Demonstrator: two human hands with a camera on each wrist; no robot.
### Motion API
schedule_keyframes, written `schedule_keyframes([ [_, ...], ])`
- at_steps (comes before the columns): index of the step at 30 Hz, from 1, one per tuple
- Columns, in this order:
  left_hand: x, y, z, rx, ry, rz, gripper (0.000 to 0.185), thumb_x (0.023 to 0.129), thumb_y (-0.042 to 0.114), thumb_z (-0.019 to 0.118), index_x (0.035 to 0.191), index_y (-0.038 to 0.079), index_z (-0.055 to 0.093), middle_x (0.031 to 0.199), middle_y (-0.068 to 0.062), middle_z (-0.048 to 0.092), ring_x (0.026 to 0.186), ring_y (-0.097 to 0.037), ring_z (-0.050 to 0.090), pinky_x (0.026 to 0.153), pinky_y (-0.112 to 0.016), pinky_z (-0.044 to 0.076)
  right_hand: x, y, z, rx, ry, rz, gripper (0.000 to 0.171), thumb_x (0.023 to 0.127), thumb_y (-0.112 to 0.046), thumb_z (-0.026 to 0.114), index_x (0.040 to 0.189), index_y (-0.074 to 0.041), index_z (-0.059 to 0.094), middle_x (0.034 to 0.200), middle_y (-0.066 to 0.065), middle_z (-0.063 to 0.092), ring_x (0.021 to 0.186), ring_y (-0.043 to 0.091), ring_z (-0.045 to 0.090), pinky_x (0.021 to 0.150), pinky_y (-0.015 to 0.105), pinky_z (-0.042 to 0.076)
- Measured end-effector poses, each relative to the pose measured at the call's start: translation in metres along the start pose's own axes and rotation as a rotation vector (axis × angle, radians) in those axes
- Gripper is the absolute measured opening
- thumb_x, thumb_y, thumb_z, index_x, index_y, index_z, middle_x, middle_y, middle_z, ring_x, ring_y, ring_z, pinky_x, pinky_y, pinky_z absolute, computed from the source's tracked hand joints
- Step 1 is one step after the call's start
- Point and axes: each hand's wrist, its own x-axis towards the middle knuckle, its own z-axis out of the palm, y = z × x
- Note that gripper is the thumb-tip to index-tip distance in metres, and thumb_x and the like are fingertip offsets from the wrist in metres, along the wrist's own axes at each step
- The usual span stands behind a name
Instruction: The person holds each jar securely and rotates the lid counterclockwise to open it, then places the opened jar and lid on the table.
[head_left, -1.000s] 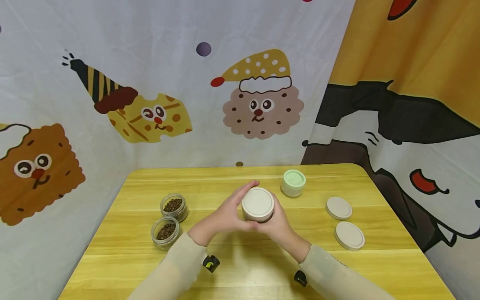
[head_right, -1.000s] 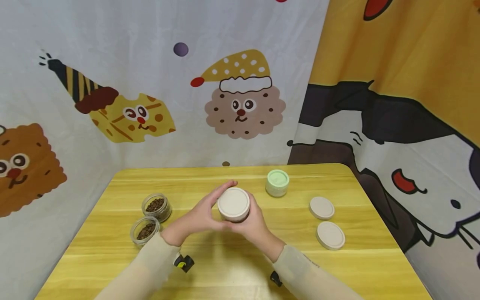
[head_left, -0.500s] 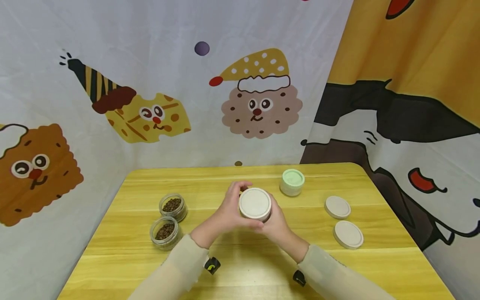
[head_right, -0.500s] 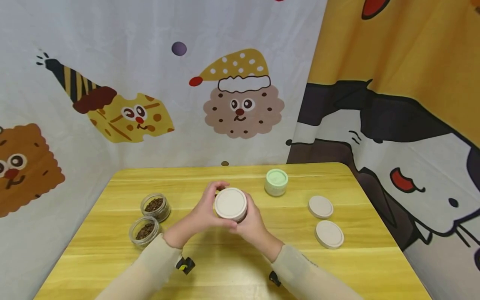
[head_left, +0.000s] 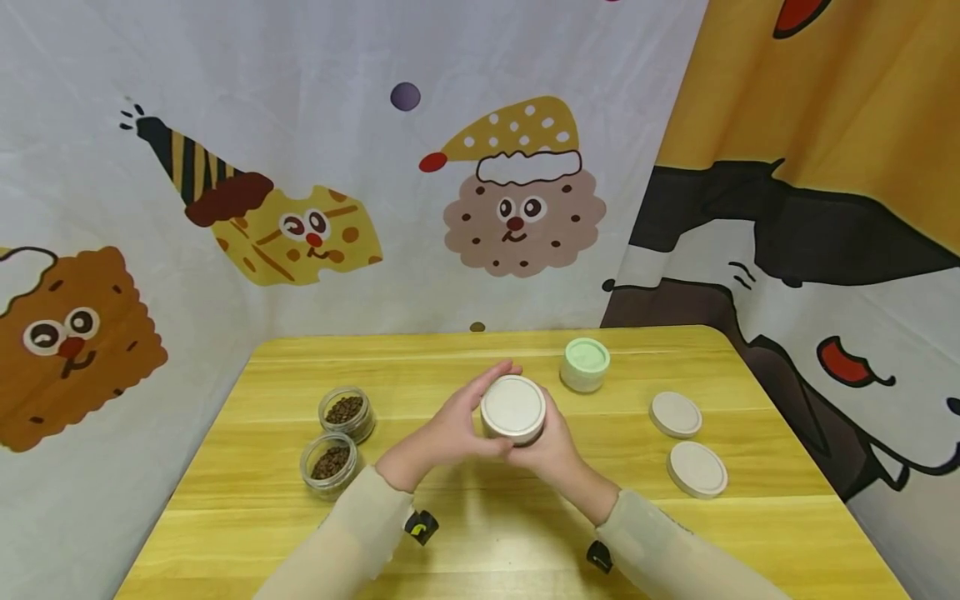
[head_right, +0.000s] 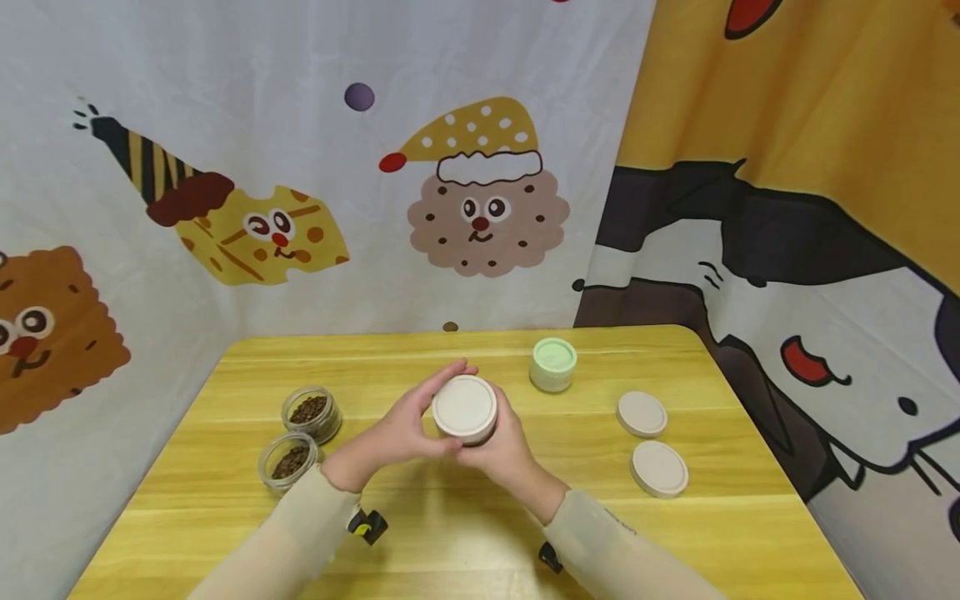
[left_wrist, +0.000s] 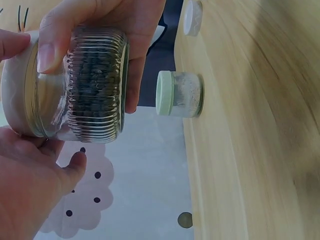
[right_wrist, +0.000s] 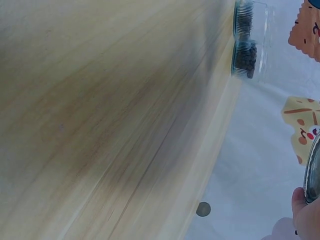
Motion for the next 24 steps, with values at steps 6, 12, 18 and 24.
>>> schedule_keyframes([
  [6, 0.0009, 0.0014, 0.0014, 0.047, 0.068, -0.048, 0.095, 0.067, 0.019, 0.086, 0.147, 0.023, 0.034, 0.144, 0.003, 0.045, 0.138, -0.019, 0.033, 0.113, -0.053, 0.022, 0.0001, 0.0005, 0.0004, -0.01, 0.011, -0.033, 0.09, 0.053, 0.002, 0.08, 0.135, -0.005, 0.042, 0.128, 0.016, 0.055, 0.118, 0.025, 0.05, 0.105, 0.047, 0.036],
  [12, 0.003, 0.0033, 0.0064, 0.146, 0.132, -0.105, 0.097, 0.058, 0.029, 0.091, 0.141, 0.03, 0.041, 0.136, 0.001, 0.046, 0.127, -0.019, 0.043, 0.106, -0.051, 0.033, 0.0004, -0.0051, 0.0003, -0.012, -0.001, 0.035, 0.092, 0.051, 0.006, 0.083, 0.133, -0.001, 0.042, 0.129, 0.018, 0.055, 0.12, 0.031, 0.048, 0.108, 0.049, 0.032],
  [18, 0.0036, 0.0042, 0.0089, 0.162, 0.126, -0.128, 0.108, 0.053, 0.03, 0.093, 0.143, 0.027, 0.034, 0.139, -0.004, 0.035, 0.128, -0.022, 0.037, 0.106, -0.049, 0.033, 0.0, -0.0049, -0.0008, -0.002, -0.01, 0.042, 0.093, 0.052, 0.003, 0.085, 0.134, -0.001, 0.041, 0.13, 0.018, 0.054, 0.122, 0.03, 0.047, 0.108, 0.051, 0.031],
  [24, 0.0008, 0.0018, 0.0022, 0.06, 0.056, -0.087, 0.109, 0.062, 0.02, 0.088, 0.15, 0.022, 0.023, 0.152, -0.001, 0.031, 0.14, -0.021, 0.027, 0.111, -0.053, 0.026, -0.0004, -0.0022, -0.0015, 0.019, -0.02, 0.044, 0.091, 0.056, 0.0, 0.084, 0.135, -0.003, 0.041, 0.13, 0.016, 0.054, 0.12, 0.026, 0.048, 0.107, 0.045, 0.034],
])
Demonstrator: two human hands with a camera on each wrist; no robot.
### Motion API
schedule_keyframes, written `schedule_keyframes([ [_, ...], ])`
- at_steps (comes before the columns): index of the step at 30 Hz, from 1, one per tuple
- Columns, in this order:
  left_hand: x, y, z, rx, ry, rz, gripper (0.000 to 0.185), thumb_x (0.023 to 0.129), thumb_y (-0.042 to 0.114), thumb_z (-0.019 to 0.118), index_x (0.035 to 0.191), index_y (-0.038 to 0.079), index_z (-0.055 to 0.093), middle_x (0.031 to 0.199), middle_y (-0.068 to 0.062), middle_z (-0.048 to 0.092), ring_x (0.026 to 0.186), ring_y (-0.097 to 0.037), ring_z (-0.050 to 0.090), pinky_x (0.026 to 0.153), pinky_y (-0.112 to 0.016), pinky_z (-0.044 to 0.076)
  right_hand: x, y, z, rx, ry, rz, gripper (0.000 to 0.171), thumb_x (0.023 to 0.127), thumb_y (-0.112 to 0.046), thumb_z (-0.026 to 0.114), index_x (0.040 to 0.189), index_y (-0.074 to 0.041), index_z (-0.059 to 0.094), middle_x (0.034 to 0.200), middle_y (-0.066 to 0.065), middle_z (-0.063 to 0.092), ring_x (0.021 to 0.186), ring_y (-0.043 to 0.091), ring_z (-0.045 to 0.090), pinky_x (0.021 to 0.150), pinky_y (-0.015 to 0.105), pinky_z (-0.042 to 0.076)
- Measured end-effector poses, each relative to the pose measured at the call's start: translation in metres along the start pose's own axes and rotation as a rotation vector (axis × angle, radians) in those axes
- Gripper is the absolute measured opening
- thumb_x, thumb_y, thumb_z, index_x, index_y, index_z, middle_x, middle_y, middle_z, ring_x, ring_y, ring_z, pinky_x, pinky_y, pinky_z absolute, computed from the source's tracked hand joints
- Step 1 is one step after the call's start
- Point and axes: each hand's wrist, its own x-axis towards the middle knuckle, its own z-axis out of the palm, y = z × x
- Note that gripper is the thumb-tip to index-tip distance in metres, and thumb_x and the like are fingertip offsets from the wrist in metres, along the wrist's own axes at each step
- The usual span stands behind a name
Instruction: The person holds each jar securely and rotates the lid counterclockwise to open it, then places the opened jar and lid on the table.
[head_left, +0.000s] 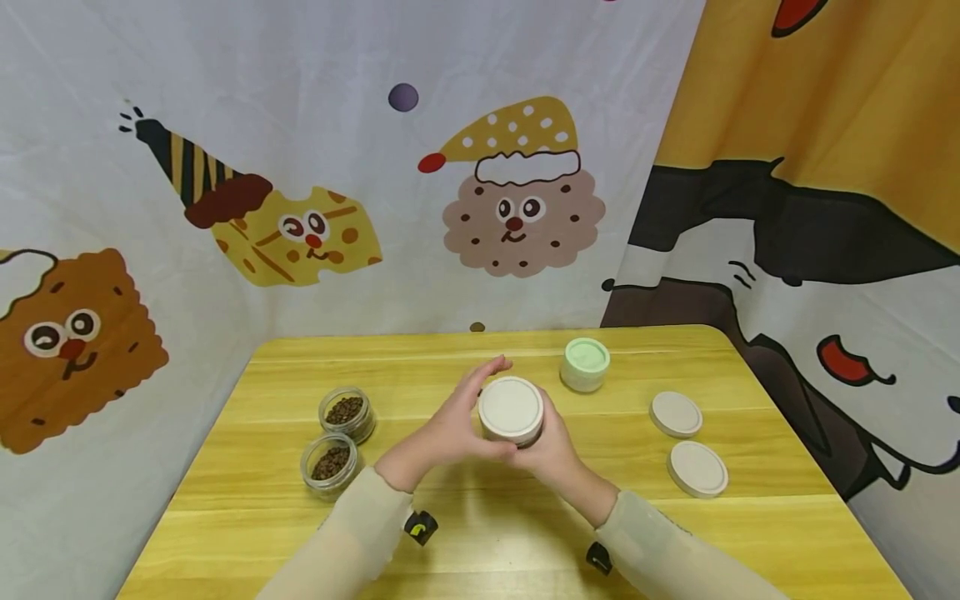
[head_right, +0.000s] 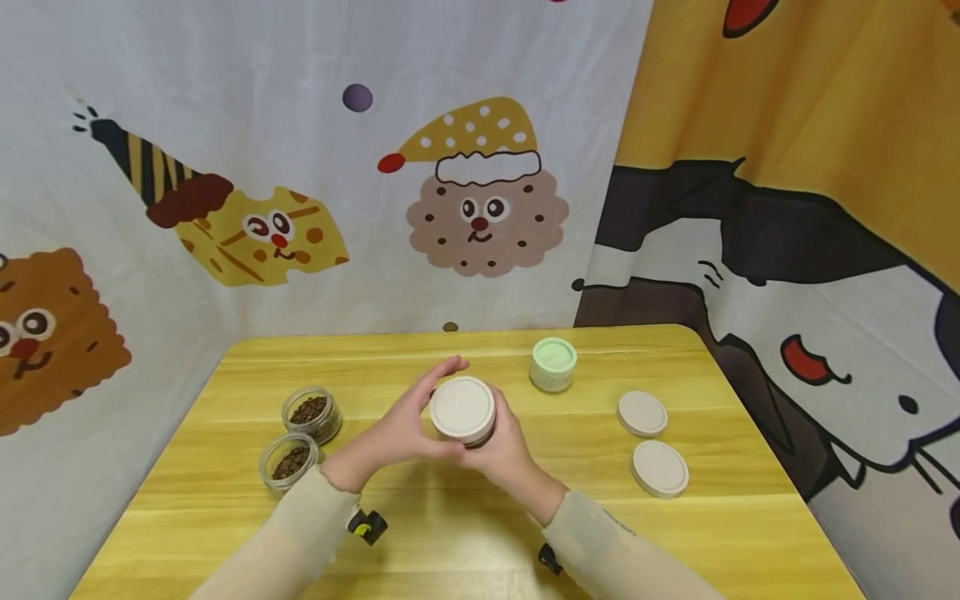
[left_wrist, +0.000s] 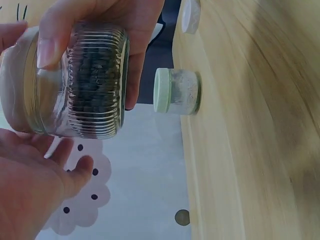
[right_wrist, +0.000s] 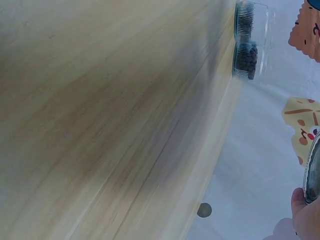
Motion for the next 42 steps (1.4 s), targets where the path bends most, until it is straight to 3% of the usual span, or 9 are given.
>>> schedule_keyframes([
  [6, 0.0, -0.001, -0.001, -0.013, -0.007, -0.022, 0.094, 0.067, 0.022, 0.085, 0.146, 0.02, 0.035, 0.145, 0.0, 0.043, 0.137, -0.021, 0.035, 0.112, -0.053, 0.025, 0.001, 0.0, 0.001, 0.0, 0.014, 0.018, 0.089, 0.055, 0.003, 0.083, 0.134, -0.004, 0.041, 0.129, 0.015, 0.054, 0.12, 0.025, 0.048, 0.107, 0.044, 0.034],
  [11, 0.0, 0.0, 0.001, 0.024, 0.052, -0.071, 0.087, 0.063, 0.028, 0.089, 0.138, 0.025, 0.044, 0.136, 0.007, 0.05, 0.13, -0.017, 0.042, 0.108, -0.051, 0.031, 0.0, -0.003, 0.001, -0.023, 0.018, 0.002, 0.088, 0.055, 0.004, 0.082, 0.133, -0.001, 0.042, 0.128, 0.017, 0.054, 0.119, 0.028, 0.049, 0.106, 0.046, 0.035],
  [17, 0.001, 0.001, 0.006, 0.038, 0.141, -0.102, 0.09, 0.052, 0.028, 0.093, 0.127, 0.022, 0.044, 0.125, 0.003, 0.048, 0.114, -0.017, 0.047, 0.099, -0.043, 0.038, 0.0, -0.003, 0.003, -0.023, 0.0, 0.011, 0.092, 0.053, 0.004, 0.085, 0.134, -0.001, 0.041, 0.13, 0.017, 0.053, 0.121, 0.029, 0.047, 0.108, 0.045, 0.034],
  [26, 0.001, 0.004, 0.005, 0.034, 0.193, -0.074, 0.094, 0.053, 0.028, 0.093, 0.129, 0.021, 0.038, 0.126, -0.003, 0.043, 0.113, -0.019, 0.045, 0.098, -0.043, 0.038, 0.0, -0.001, 0.005, -0.02, -0.009, 0.068, 0.092, 0.056, 0.0, 0.085, 0.135, -0.002, 0.039, 0.132, 0.017, 0.05, 0.122, 0.03, 0.046, 0.105, 0.05, 0.035],
  [30, 0.001, 0.002, -0.003, 0.07, 0.237, -0.017, 0.091, 0.056, 0.026, 0.092, 0.132, 0.023, 0.044, 0.128, 0.0, 0.047, 0.116, -0.017, 0.045, 0.099, -0.044, 0.039, 0.0, -0.001, 0.004, -0.022, -0.018, 0.069, 0.09, 0.06, -0.005, 0.086, 0.137, -0.005, 0.038, 0.135, 0.015, 0.049, 0.123, 0.028, 0.045, 0.104, 0.049, 0.037],
  [34, -0.004, 0.005, -0.014, 0.109, 0.299, -0.019, 0.083, 0.056, 0.023, 0.091, 0.129, 0.02, 0.052, 0.128, -0.001, 0.05, 0.12, -0.021, 0.042, 0.1, -0.049, 0.037, -0.001, -0.018, 0.001, -0.014, -0.028, 0.062, 0.087, 0.062, -0.002, 0.085, 0.136, -0.001, 0.038, 0.132, 0.017, 0.05, 0.121, 0.03, 0.047, 0.103, 0.041, 0.04],
  [37, -0.01, 0.001, -0.021, 0.132, 0.329, -0.075, 0.083, 0.057, 0.025, 0.091, 0.13, 0.023, 0.052, 0.132, -0.002, 0.049, 0.123, -0.024, 0.039, 0.1, -0.052, 0.037, -0.003, -0.027, -0.002, 0.005, -0.03, 0.042, 0.085, 0.062, 0.002, 0.084, 0.134, 0.002, 0.038, 0.129, 0.021, 0.053, 0.121, 0.033, 0.049, 0.104, 0.032, 0.04],
  [42, -0.022, -0.017, -0.031, 0.222, 0.362, -0.145, 0.084, 0.058, 0.033, 0.09, 0.132, 0.028, 0.051, 0.134, 0.0, 0.048, 0.123, -0.023, 0.036, 0.099, -0.052, 0.039, -0.004, -0.021, -0.008, 0.021, -0.017, 0.012, 0.084, 0.062, 0.003, 0.084, 0.132, 0.001, 0.039, 0.127, 0.02, 0.055, 0.121, 0.034, 0.049, 0.104, 0.024, 0.038],
])
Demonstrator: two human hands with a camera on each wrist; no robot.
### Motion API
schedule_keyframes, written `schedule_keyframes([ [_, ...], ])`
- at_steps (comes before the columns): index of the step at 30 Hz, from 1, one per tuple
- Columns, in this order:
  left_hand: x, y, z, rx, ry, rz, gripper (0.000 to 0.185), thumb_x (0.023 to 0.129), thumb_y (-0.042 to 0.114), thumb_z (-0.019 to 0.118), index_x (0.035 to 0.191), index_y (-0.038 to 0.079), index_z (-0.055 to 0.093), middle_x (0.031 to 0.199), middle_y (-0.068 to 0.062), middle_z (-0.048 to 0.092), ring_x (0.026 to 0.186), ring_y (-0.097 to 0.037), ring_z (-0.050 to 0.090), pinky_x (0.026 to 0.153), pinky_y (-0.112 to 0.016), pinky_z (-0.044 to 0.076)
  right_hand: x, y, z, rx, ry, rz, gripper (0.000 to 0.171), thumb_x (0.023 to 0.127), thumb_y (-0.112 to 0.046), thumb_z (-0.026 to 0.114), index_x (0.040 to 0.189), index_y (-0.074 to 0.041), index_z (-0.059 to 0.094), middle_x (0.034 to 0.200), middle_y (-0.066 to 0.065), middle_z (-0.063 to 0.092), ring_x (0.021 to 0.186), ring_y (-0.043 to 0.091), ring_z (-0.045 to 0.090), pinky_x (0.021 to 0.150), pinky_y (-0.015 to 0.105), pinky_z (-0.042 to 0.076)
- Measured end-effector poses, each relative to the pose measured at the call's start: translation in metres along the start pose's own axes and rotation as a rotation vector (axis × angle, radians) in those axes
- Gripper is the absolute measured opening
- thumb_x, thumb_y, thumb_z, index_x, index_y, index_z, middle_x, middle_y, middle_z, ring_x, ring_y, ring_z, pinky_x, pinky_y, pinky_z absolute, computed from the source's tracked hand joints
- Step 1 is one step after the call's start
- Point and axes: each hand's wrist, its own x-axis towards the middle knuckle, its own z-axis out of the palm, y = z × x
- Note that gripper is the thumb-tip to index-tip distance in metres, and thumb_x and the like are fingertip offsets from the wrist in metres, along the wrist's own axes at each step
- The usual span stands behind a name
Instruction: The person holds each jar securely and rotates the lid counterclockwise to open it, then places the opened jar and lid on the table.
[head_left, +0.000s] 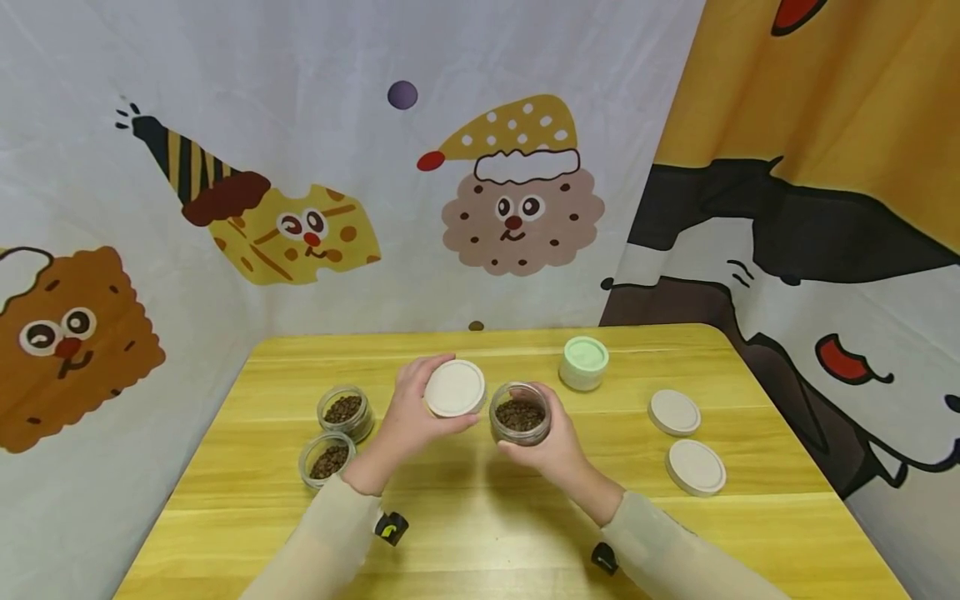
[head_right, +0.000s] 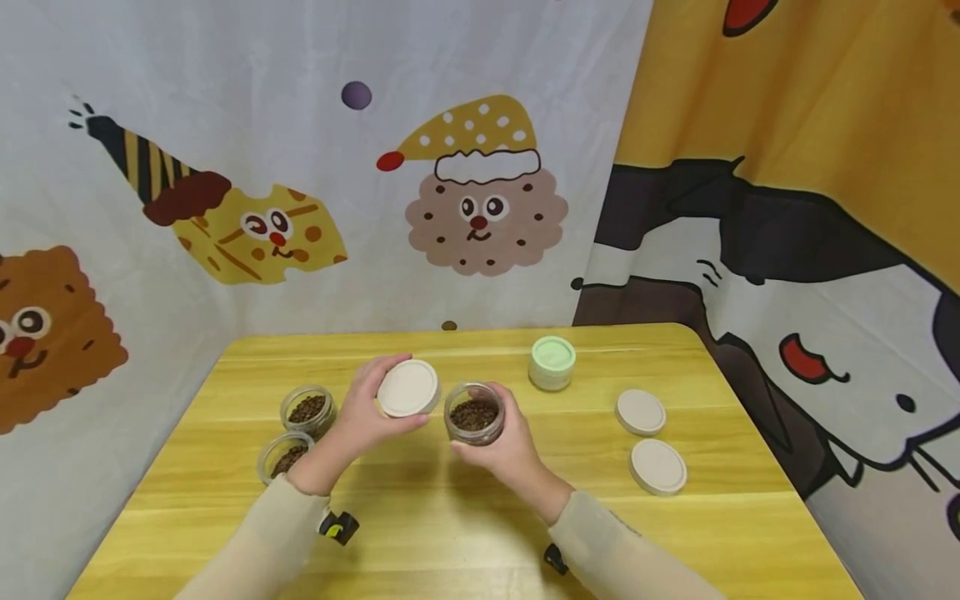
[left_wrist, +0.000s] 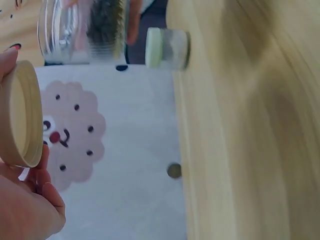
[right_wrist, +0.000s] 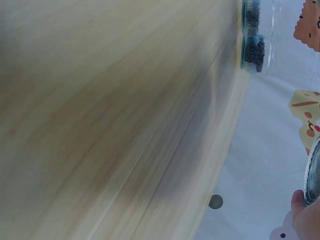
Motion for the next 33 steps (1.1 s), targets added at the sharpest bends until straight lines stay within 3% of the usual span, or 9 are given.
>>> schedule_keyframes([
  [10, -0.019, -0.029, -0.012, 0.183, 0.008, -0.067, 0.085, 0.061, 0.034, 0.087, 0.134, 0.015, 0.05, 0.131, -0.01, 0.052, 0.12, -0.03, 0.039, 0.094, -0.056, 0.041, -0.002, 0.004, -0.016, -0.021, 0.049, 0.046, 0.089, 0.062, 0.004, 0.084, 0.136, 0.003, 0.035, 0.129, 0.021, 0.054, 0.123, 0.034, 0.046, 0.103, 0.021, 0.036],
  [26, -0.047, -0.057, 0.0, 0.407, -0.072, -0.266, 0.089, 0.058, 0.033, 0.088, 0.132, -0.001, 0.05, 0.124, -0.019, 0.048, 0.114, -0.037, 0.048, 0.093, -0.056, 0.046, -0.001, 0.011, -0.028, -0.041, 0.076, 0.024, 0.086, 0.062, 0.004, 0.084, 0.134, 0.002, 0.038, 0.129, 0.023, 0.054, 0.122, 0.036, 0.046, 0.103, 0.019, 0.036],
  [33, -0.051, -0.066, 0.003, 0.536, -0.106, -0.297, 0.088, 0.058, 0.034, 0.086, 0.128, -0.006, 0.051, 0.117, -0.02, 0.05, 0.11, -0.036, 0.044, 0.091, -0.054, 0.043, 0.001, 0.011, -0.029, -0.039, 0.088, 0.035, 0.084, 0.062, 0.005, 0.083, 0.133, 0.002, 0.039, 0.128, 0.022, 0.054, 0.121, 0.033, 0.047, 0.101, 0.017, 0.036],
])
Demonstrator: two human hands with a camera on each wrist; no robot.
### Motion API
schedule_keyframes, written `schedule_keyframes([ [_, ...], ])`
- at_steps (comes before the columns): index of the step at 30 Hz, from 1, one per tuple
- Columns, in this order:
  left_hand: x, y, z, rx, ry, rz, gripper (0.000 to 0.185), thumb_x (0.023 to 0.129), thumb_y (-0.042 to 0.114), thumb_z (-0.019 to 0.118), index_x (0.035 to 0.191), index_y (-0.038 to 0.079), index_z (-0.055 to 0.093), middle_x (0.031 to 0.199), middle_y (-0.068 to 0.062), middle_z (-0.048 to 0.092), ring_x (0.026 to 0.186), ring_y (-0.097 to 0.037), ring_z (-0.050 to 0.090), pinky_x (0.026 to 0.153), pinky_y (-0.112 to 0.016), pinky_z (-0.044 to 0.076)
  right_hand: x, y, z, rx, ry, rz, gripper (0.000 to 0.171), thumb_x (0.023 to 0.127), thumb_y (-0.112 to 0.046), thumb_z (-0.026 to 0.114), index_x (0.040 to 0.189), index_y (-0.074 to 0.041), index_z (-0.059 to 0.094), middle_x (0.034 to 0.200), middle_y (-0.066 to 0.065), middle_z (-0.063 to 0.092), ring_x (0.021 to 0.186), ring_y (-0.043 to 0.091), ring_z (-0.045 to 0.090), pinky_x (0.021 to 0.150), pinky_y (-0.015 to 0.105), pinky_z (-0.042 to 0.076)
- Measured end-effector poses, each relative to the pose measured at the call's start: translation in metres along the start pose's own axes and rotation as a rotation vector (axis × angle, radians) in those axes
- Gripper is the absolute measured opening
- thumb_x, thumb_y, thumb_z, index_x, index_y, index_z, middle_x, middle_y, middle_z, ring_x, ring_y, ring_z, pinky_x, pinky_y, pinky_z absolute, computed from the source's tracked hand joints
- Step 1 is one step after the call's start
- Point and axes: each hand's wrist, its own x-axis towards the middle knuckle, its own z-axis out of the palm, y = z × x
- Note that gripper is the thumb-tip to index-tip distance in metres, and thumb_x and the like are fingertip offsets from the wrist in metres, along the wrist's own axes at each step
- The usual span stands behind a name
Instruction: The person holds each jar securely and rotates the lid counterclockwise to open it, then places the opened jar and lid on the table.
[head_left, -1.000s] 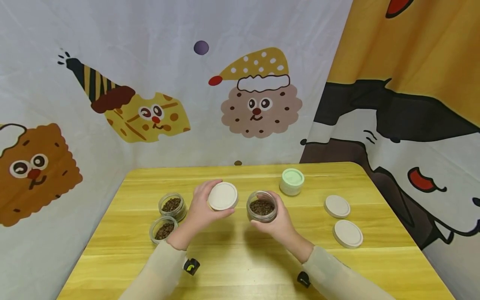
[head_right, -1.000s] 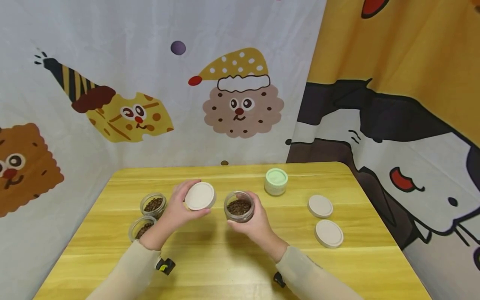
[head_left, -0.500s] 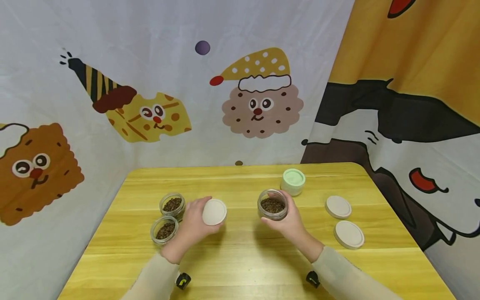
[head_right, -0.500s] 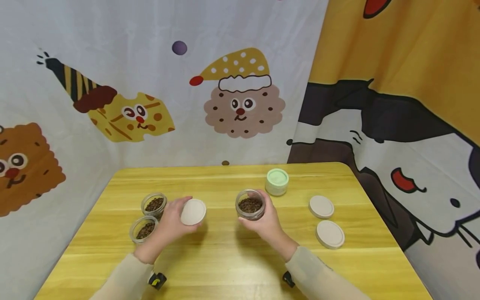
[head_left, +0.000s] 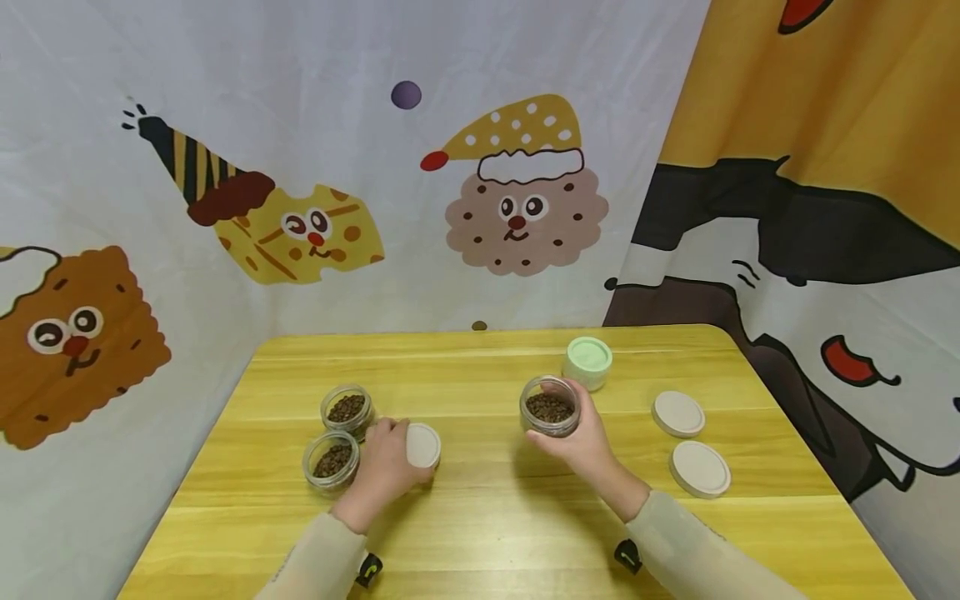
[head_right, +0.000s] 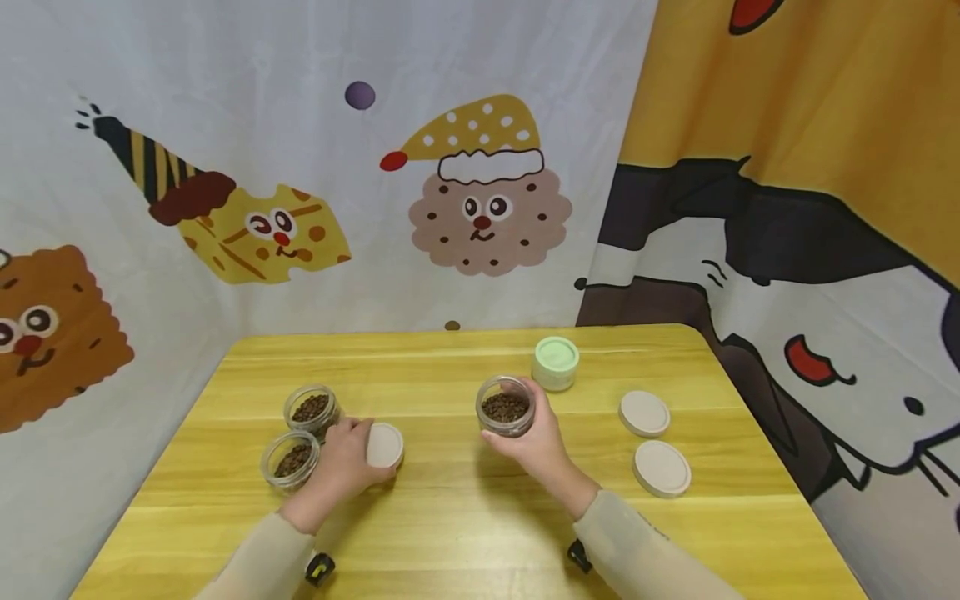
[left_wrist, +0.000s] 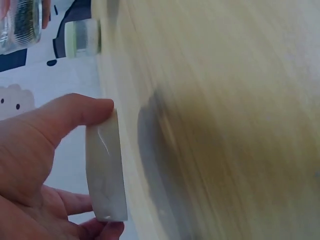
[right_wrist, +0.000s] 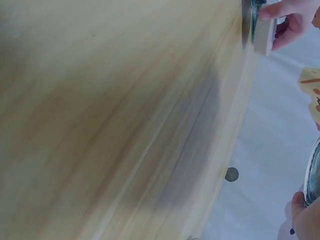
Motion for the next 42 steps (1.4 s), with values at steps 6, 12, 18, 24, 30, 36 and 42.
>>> schedule_keyframes([
  [6, 0.0, -0.001, 0.004, 0.037, -0.002, 0.008, 0.083, 0.057, 0.028, 0.088, 0.121, -0.011, 0.052, 0.11, -0.023, 0.05, 0.106, -0.04, 0.045, 0.09, -0.054, 0.042, 0.0, -0.002, 0.0, 0.007, 0.003, 0.005, 0.084, 0.062, 0.005, 0.083, 0.134, 0.002, 0.039, 0.129, 0.023, 0.054, 0.122, 0.035, 0.046, 0.103, 0.022, 0.036],
  [12, 0.001, -0.001, 0.004, 0.058, -0.059, -0.02, 0.087, 0.053, 0.023, 0.09, 0.122, -0.012, 0.051, 0.112, -0.024, 0.05, 0.107, -0.04, 0.046, 0.091, -0.052, 0.045, 0.0, -0.001, -0.001, 0.007, 0.008, 0.009, 0.084, 0.063, 0.005, 0.083, 0.134, 0.002, 0.038, 0.129, 0.024, 0.053, 0.122, 0.035, 0.046, 0.104, 0.024, 0.036],
  [18, 0.001, 0.0, 0.004, 0.075, -0.094, -0.039, 0.085, 0.053, 0.02, 0.09, 0.121, -0.013, 0.05, 0.109, -0.024, 0.05, 0.102, -0.038, 0.048, 0.088, -0.052, 0.046, 0.001, -0.002, -0.001, -0.007, 0.003, 0.031, 0.085, 0.064, 0.002, 0.083, 0.135, 0.001, 0.037, 0.13, 0.021, 0.054, 0.123, 0.033, 0.046, 0.102, 0.02, 0.035],
  [24, 0.001, 0.0, 0.004, 0.065, -0.108, -0.049, 0.096, 0.054, 0.017, 0.09, 0.132, -0.012, 0.042, 0.115, -0.027, 0.049, 0.107, -0.041, 0.047, 0.092, -0.055, 0.043, 0.002, 0.001, 0.001, 0.002, 0.001, 0.009, 0.084, 0.064, 0.003, 0.083, 0.134, 0.002, 0.038, 0.129, 0.022, 0.054, 0.122, 0.033, 0.047, 0.101, 0.016, 0.036],
  [30, -0.001, 0.005, 0.001, 0.025, -0.116, -0.037, 0.117, 0.05, 0.022, 0.093, 0.145, -0.002, 0.03, 0.128, -0.029, 0.043, 0.119, -0.046, 0.041, 0.096, -0.057, 0.041, 0.002, 0.0, 0.002, -0.005, -0.003, 0.024, 0.085, 0.064, 0.003, 0.083, 0.135, 0.002, 0.037, 0.13, 0.022, 0.053, 0.123, 0.033, 0.046, 0.101, 0.015, 0.035],
  [36, 0.002, 0.012, 0.0, -0.047, -0.04, 0.013, 0.12, 0.053, 0.039, 0.091, 0.148, 0.006, 0.025, 0.139, -0.022, 0.037, 0.126, -0.041, 0.038, 0.103, -0.057, 0.035, 0.005, -0.002, 0.005, -0.044, -0.006, 0.074, 0.087, 0.064, 0.001, 0.084, 0.137, 0.001, 0.035, 0.132, 0.02, 0.053, 0.125, 0.031, 0.045, 0.107, 0.034, 0.034],
  [42, 0.007, 0.027, -0.004, -0.204, 0.049, 0.132, 0.104, 0.065, 0.04, 0.085, 0.148, 0.014, 0.029, 0.144, -0.015, 0.035, 0.131, -0.037, 0.034, 0.105, -0.054, 0.035, 0.012, 0.018, 0.007, -0.039, -0.017, 0.087, 0.088, 0.066, -0.005, 0.085, 0.138, -0.002, 0.034, 0.134, 0.019, 0.049, 0.125, 0.033, 0.044, 0.107, 0.048, 0.033],
])
